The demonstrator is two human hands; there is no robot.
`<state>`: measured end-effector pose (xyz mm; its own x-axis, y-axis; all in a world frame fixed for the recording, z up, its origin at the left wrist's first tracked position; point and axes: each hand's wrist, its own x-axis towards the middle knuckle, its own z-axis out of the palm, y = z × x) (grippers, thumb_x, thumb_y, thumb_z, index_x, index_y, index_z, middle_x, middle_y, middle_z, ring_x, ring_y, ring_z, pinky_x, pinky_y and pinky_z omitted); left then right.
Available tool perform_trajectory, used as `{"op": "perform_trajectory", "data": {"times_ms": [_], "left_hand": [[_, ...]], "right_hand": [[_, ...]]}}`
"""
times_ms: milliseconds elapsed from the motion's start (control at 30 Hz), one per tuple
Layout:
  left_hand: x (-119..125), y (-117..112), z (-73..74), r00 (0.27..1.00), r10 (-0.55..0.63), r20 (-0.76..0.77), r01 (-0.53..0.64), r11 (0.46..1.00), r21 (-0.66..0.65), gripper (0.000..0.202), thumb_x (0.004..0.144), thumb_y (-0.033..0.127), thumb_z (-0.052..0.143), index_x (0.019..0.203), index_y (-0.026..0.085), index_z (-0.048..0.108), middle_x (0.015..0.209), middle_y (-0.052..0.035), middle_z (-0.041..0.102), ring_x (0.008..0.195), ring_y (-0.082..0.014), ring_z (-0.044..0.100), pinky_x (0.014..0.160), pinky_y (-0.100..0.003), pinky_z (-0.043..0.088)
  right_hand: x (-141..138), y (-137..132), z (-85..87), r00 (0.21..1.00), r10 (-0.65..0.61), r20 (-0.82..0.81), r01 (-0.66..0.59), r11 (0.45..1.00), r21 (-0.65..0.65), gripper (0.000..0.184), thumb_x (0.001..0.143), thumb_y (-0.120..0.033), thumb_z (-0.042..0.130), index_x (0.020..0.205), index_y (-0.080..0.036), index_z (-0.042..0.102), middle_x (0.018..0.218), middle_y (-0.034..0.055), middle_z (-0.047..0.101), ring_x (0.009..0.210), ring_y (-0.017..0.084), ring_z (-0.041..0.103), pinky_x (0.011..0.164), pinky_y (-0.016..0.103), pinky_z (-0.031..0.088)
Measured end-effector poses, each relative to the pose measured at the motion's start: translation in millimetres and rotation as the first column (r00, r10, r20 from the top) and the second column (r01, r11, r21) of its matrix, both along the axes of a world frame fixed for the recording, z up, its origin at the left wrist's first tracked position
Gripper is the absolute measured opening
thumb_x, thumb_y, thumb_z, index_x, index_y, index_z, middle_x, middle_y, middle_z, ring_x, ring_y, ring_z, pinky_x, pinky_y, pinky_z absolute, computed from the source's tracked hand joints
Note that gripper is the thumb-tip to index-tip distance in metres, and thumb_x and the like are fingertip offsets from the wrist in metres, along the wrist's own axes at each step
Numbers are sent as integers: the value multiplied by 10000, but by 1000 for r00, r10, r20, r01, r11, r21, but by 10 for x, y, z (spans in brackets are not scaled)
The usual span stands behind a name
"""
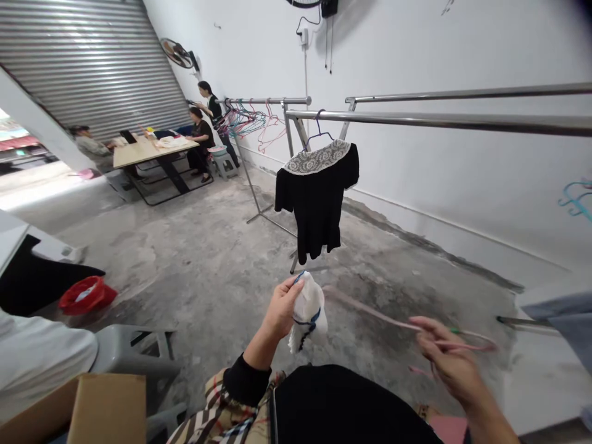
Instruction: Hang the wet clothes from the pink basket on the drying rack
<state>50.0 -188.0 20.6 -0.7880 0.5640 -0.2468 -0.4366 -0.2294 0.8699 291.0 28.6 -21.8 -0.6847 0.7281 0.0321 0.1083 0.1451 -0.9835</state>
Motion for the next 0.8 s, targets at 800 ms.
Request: {"op": "perform_trajectory", "data": {"times_ms": [800], "left_hand": [[81,-6,-264,373,-327,-868,-357,813,-459,271,927,336,514,877,190,737,771,-46,732,713,-149,668,654,-218,444]], "right_hand": [[-441,-425,74,982,176,69,-189,913,361,364,872,-442,535,790,-190,784,825,77,769,768,222,739,734,267,597]]}}
